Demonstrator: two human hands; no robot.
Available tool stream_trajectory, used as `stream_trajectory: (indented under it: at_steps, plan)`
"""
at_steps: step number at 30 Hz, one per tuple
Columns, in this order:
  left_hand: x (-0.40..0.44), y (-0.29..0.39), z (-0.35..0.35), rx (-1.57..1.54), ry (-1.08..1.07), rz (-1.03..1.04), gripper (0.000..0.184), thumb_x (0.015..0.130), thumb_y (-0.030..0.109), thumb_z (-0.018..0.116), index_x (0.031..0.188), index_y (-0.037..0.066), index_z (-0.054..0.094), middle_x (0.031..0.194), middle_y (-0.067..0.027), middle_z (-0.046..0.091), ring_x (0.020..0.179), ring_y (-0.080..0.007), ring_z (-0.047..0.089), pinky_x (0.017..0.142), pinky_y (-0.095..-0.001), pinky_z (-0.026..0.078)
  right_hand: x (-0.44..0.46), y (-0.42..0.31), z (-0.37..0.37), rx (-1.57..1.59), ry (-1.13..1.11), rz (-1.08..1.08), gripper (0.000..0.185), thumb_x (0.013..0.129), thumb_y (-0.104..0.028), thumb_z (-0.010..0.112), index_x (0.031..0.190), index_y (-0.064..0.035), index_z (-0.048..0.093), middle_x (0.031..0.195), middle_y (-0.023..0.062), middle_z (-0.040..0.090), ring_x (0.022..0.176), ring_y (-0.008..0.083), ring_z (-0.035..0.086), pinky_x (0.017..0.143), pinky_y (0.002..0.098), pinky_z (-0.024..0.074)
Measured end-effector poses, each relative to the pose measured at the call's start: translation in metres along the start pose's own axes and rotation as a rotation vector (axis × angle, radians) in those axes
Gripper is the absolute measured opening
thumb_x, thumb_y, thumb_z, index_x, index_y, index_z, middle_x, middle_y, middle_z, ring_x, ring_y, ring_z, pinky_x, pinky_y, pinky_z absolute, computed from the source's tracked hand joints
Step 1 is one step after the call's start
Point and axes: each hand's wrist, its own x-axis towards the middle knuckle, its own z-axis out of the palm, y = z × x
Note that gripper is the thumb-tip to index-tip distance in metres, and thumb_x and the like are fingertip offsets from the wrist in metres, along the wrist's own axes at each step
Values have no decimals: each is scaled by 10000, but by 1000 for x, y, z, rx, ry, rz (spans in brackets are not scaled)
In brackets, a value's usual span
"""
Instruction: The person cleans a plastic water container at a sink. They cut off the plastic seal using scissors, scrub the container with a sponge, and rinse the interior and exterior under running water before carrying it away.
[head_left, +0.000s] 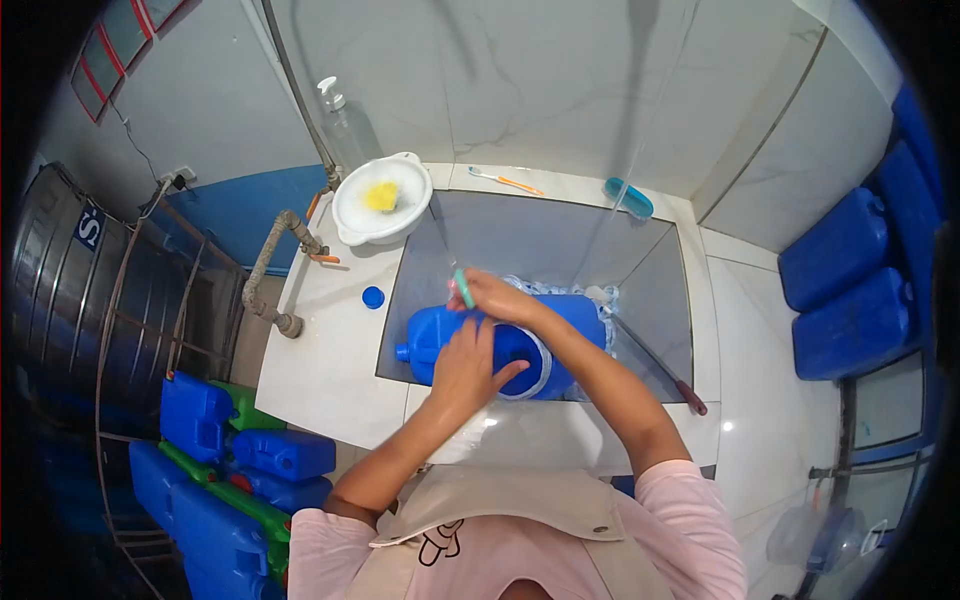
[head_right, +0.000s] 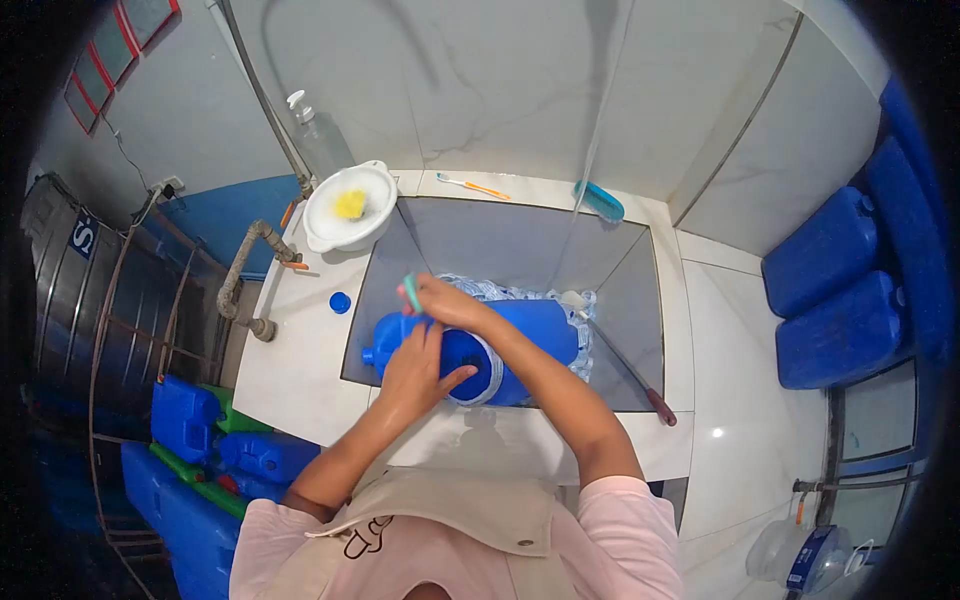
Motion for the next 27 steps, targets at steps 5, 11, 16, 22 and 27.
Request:
stream_trajectory:
  at_steps: [5,11,16,22,27]
  plan:
    - [23,-25,25,-4,-295,-4,693,796,535,560,1174,-25,404,959,-269,535,815,-419,586,659,-456,487,-78,7,-14,-41,540,-220,363,934,-286,472,1147,-2,395,1002,134,593,1018,256,557,883,351,419]
    - [21,-32,30,-39,-256,-111,497,862,483,506,920,-3,415,770,-253,589,699,-436,591,562,-480,472,-129,20,60,-395,828,-379,337,912,-230,491,1153,-17,390,1062,161,577,1052,314,542,907,415,396]
    - [-2,-39,40,-349,-376,-490,545,897,480,455,882,-64,472,610,-237,589,608,-399,611,497,-452,484,-79,-23,21,-613,458,-32,400,891,-340,510,1094,-5,429,972,199,591,871,382,589,771,421,462]
    - [-21,-27,14,-374,-634,-569,482,883,441,510,918,-40,513,519,-169,552,553,-358,597,530,-414,483,16,4,6,-56,-141,143,494,893,-472,483,1053,-5,472,925,159,603,743,241,632,708,344,493]
    - [23,-24,11,-103,182,244,517,850,449,550,1104,5,468,833,-228,582,689,-391,603,579,-458,481,-13,16,-20,124,264,-109,460,918,-402,487,1114,9,420,992,147,585,965,223,587,845,317,460]
